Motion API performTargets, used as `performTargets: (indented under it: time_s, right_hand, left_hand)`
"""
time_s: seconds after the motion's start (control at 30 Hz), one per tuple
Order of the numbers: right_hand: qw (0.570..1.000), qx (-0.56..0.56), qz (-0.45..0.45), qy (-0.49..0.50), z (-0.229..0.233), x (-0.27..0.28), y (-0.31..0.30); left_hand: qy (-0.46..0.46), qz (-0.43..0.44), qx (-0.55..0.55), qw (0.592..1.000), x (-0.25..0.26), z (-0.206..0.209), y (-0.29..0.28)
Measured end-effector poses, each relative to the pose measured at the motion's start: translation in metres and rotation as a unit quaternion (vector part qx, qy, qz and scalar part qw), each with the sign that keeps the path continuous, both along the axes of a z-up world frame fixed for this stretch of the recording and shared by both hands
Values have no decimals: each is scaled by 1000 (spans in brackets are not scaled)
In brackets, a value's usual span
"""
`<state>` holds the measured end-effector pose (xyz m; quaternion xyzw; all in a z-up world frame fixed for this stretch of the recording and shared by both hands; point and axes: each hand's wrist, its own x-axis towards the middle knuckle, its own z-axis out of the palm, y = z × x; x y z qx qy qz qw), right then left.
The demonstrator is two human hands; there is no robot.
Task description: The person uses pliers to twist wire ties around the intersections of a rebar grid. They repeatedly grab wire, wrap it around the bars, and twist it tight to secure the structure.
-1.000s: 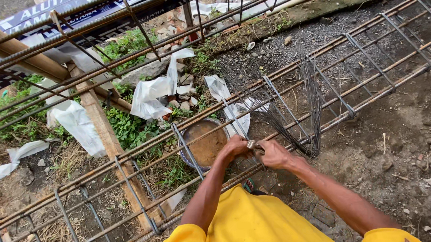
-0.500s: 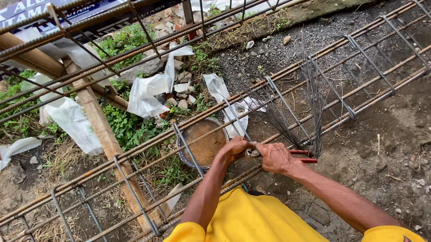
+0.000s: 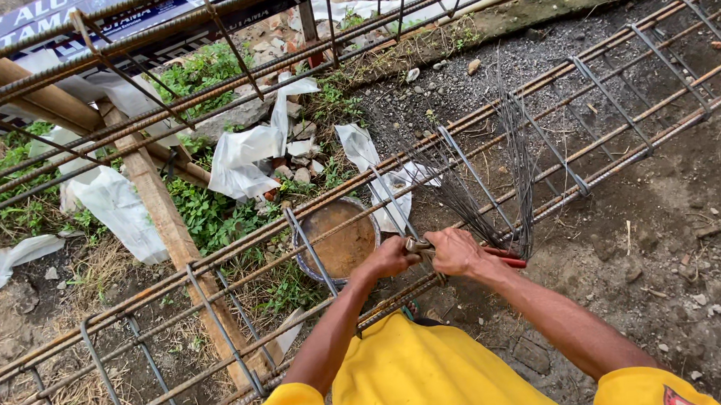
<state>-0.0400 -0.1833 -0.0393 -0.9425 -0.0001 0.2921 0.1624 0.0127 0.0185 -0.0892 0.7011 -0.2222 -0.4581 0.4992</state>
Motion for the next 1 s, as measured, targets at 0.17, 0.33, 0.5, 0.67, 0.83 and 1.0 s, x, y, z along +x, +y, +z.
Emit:
performTargets:
  time_s: [0.17, 0.33, 0.5, 0.67, 0.83, 1.0]
  right_hand:
    - [997, 32, -67, 26, 42, 3, 14]
    - [990, 61, -124, 34, 66, -5, 26]
    - [980, 96, -168, 40, 103, -6, 46]
    - [972, 118, -200, 27, 99, -11, 48]
    - [946, 190, -260, 14, 68, -14, 33]
    - [927, 146, -338, 69, 11, -20, 7]
  left_hand:
    - [-125, -43, 68, 989, -3, 33, 0]
    - [-143, -10, 135, 980, -6, 22, -6]
    - [-151, -26, 116, 981, -4, 31, -7]
    - [-141, -13, 103, 984, -6, -3, -11]
    - [-174, -8, 70, 982, -7, 3, -11]
    - [-167, -9, 55, 984, -9, 10, -12]
